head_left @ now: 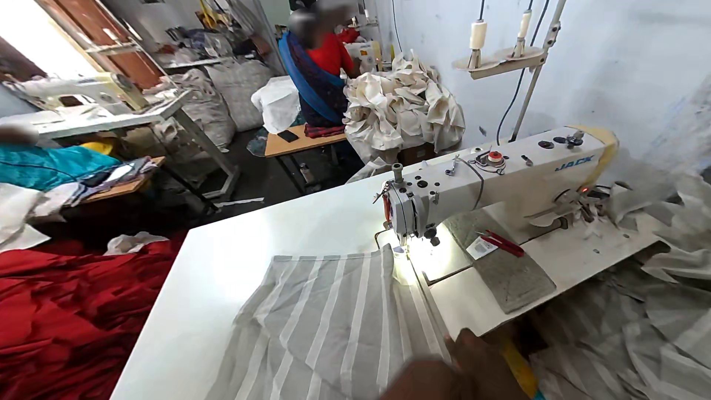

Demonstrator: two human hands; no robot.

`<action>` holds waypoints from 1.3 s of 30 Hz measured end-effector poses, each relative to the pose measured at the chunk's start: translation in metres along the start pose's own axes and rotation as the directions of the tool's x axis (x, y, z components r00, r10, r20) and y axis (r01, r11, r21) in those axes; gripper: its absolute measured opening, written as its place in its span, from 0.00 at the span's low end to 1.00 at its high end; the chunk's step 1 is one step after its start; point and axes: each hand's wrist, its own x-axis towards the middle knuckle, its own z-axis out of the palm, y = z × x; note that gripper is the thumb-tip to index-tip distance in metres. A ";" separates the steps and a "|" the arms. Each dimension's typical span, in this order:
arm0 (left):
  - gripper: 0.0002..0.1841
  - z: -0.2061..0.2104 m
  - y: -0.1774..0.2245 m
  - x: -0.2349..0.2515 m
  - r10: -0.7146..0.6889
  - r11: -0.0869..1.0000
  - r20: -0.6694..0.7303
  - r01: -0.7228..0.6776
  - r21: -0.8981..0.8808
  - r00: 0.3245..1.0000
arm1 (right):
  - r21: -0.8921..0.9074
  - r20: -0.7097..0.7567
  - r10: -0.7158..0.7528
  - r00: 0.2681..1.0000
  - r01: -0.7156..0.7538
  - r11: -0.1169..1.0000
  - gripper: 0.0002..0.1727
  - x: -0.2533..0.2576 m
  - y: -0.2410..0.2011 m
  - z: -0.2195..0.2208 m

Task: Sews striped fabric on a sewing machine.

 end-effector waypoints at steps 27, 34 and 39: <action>0.42 -0.038 -0.144 0.112 -0.278 0.887 -0.725 0.458 0.059 0.630 | -0.346 -0.717 -0.133 0.685 -0.184 0.920 0.26 0.094 0.237 -0.110; 0.50 -0.071 -0.153 0.112 -0.230 0.882 -0.684 0.446 0.154 0.692 | -0.303 -0.758 -0.170 0.630 -0.108 0.947 0.23 0.090 0.244 -0.111; 0.35 -0.019 -0.038 0.019 -0.326 0.909 -0.385 0.398 0.124 0.864 | -0.132 -0.737 -0.236 0.634 0.207 0.969 0.21 0.079 0.173 -0.084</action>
